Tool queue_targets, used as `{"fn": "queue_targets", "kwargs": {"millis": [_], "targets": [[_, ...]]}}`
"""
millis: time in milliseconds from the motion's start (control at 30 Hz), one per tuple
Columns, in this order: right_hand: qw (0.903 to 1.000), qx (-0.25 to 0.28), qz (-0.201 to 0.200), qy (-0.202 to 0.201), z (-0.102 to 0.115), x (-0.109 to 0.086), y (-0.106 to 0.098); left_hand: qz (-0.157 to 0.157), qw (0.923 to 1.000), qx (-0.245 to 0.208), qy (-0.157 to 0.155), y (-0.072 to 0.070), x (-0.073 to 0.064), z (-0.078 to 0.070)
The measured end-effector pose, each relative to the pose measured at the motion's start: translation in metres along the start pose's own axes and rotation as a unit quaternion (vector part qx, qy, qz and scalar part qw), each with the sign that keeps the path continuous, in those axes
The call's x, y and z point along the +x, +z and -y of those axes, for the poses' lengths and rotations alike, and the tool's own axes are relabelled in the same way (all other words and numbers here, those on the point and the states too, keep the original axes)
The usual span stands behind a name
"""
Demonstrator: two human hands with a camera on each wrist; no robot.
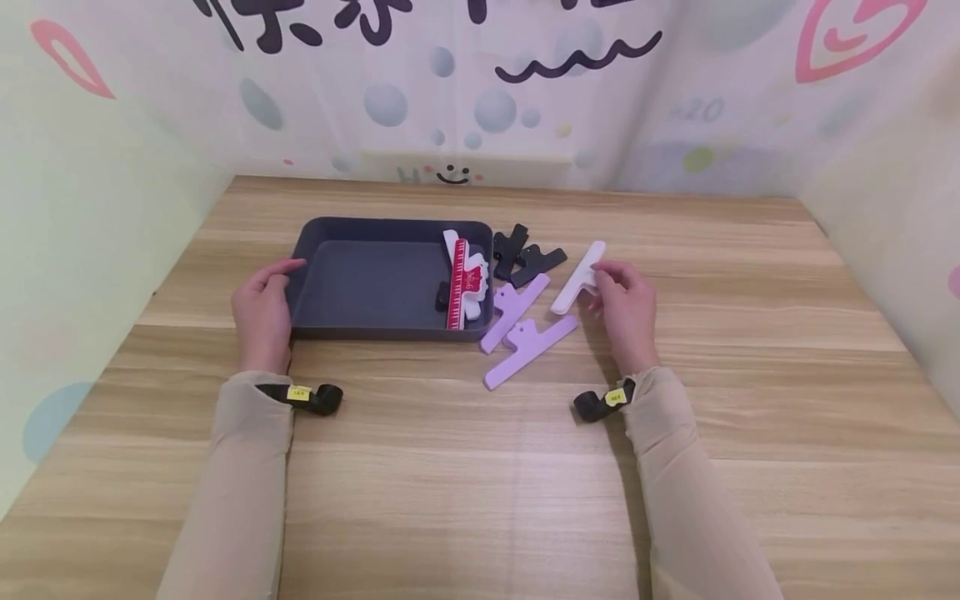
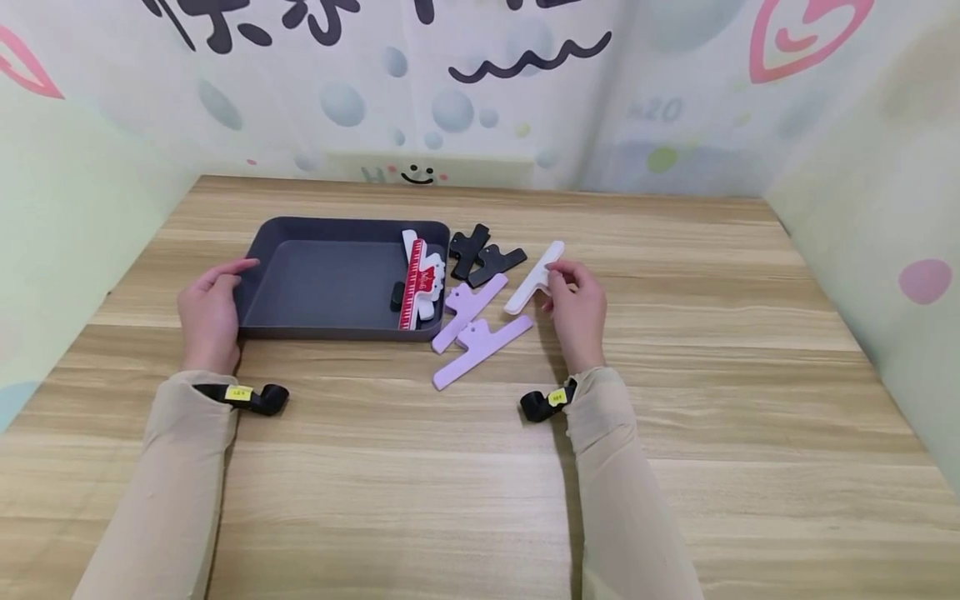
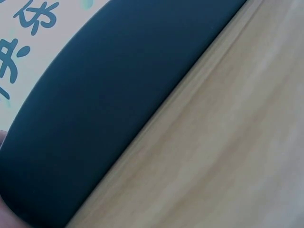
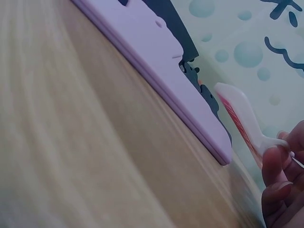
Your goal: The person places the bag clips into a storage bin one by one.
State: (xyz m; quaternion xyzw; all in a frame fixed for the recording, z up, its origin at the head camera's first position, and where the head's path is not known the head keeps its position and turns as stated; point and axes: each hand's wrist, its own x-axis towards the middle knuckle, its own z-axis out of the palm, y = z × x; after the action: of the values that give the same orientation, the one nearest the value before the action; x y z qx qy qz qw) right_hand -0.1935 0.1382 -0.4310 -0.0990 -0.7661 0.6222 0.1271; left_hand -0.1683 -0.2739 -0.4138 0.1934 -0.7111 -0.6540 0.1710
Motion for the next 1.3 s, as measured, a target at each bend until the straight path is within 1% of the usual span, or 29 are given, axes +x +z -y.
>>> {"fn": "queue_targets", "kwargs": {"millis": [267,567,900,1300], "targets": [[1.0,-0.007,0.005,-0.003,0.0001,-0.0013,-0.0004,0.002,1.0,-0.002,-0.006,0.0003,0.0013,0.0007],[0.9998,-0.019,0.008,-0.003,-0.0012,-0.001,0.0002,0.005,1.0,-0.002,-0.003,0.0002,0.0003,0.0003],[0.9994,-0.032,0.014,0.0,0.0003,-0.0017,-0.0004,0.001,0.9999,0.01,-0.004,0.0,0.0019,0.0026],[0.9995,-0.027,0.017,0.0,0.0001,-0.0011,0.0001,-0.003,1.0,0.007,-0.002,0.0012,0.0019,0.0016]]}}
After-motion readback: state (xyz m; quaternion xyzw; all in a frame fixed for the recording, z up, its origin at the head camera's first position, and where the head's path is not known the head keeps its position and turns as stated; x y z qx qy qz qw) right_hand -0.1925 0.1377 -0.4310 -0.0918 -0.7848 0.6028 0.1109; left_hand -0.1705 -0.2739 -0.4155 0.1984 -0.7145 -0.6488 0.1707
